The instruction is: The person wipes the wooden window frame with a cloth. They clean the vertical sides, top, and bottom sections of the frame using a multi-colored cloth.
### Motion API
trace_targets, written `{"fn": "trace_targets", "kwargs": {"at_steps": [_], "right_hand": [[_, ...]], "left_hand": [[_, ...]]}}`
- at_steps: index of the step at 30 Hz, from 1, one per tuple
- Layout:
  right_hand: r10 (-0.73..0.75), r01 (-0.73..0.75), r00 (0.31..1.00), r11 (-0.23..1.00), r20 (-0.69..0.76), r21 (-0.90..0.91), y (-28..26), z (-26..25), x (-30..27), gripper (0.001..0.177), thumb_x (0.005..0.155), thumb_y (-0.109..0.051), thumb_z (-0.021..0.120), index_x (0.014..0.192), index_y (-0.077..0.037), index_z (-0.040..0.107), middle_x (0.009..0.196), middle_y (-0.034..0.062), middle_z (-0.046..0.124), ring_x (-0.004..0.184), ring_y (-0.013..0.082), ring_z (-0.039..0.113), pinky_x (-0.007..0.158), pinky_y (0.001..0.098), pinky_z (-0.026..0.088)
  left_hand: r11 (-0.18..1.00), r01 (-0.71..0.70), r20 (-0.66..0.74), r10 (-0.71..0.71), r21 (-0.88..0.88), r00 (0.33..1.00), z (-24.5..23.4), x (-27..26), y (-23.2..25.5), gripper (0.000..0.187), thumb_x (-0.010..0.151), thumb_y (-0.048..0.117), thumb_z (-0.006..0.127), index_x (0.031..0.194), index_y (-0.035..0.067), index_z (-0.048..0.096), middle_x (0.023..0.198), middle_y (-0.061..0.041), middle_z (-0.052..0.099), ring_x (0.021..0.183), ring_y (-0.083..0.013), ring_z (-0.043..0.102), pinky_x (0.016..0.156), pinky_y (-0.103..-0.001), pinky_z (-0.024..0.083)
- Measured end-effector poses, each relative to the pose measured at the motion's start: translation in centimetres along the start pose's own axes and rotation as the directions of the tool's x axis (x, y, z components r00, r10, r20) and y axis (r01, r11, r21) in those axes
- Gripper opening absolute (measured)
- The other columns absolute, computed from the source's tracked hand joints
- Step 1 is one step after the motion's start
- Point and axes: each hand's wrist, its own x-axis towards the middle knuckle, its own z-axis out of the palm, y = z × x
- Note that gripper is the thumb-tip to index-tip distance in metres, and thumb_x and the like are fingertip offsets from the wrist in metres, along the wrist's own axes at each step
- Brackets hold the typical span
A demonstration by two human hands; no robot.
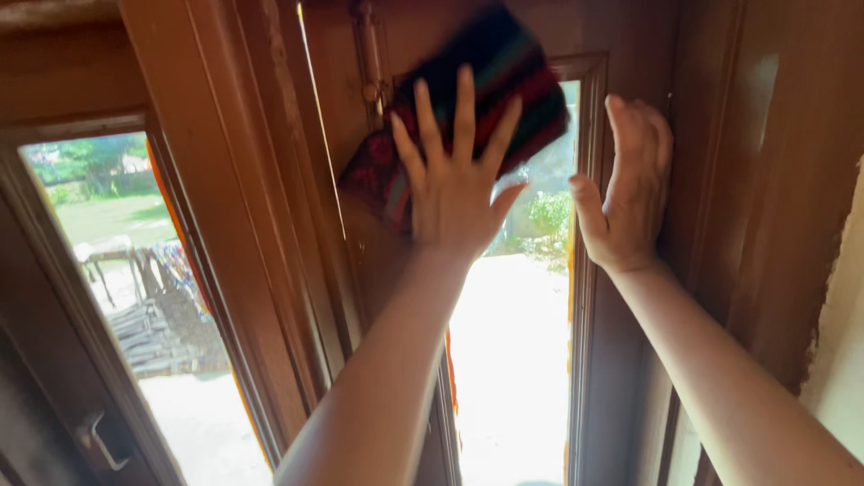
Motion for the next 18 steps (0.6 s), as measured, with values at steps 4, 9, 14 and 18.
{"fn": "trace_targets", "kwargs": {"at_steps": [4, 9, 14, 18], "right_hand": [[-0.001, 0.001, 1.000, 1.000, -0.022, 0.016, 0.4, 0.3, 0.1, 0.083, 0.111, -0.067, 0.031, 0.161, -0.002, 0.037, 0.158, 0.0209, 0.045, 0.152, 0.0410, 0.036, 0.130, 0.0525, 0.028], [0.001, 0.006, 0.998, 0.995, -0.070, 0.102, 0.4, 0.3, -0.4, 0.081, 0.115, -0.065, 0.035, 0.163, 0.000, 0.033, 0.156, 0.0230, 0.042, 0.149, 0.0391, 0.037, 0.128, 0.0488, 0.030], [-0.033, 0.033, 0.999, 0.999, -0.038, 0.000, -0.2, 0.2, -0.1, 0.072, 0.117, -0.059, 0.035, 0.160, -0.002, 0.041, 0.155, 0.0196, 0.044, 0.147, 0.0394, 0.039, 0.127, 0.0506, 0.031], [-0.057, 0.056, 0.998, 0.995, -0.007, -0.087, -1.2, -0.2, 0.1, 0.062, 0.122, -0.052, 0.035, 0.156, -0.002, 0.049, 0.157, 0.0208, 0.045, 0.149, 0.0430, 0.040, 0.124, 0.0526, 0.033]], "left_hand": [[0.993, 0.103, -0.012, -0.104, -0.049, 0.995, -1.3, 4.1, 3.6, 0.081, 0.096, 0.075, 0.045, 0.165, 0.040, 0.024, 0.172, -0.012, 0.004, 0.156, -0.0552, 0.007, 0.118, -0.083, 0.013], [0.996, -0.059, 0.086, 0.064, -0.059, 0.994, -0.1, -2.6, 8.3, 0.085, 0.092, 0.071, 0.050, 0.164, 0.031, 0.034, 0.173, -0.003, 0.011, 0.157, -0.0461, 0.011, 0.118, -0.080, 0.016], [0.923, -0.330, 0.340, 0.380, -0.196, 0.860, 2.4, -16.5, 9.7, 0.073, 0.086, 0.069, 0.056, 0.152, 0.039, 0.044, 0.174, -0.001, 0.014, 0.157, -0.0415, 0.008, 0.114, -0.078, 0.010], [0.867, -0.460, 0.031, 0.474, -0.189, 0.880, 4.2, -21.0, 7.4, 0.078, 0.083, 0.072, 0.051, 0.155, 0.046, 0.039, 0.171, 0.008, 0.020, 0.161, -0.0292, 0.008, 0.116, -0.076, 0.007]]}}
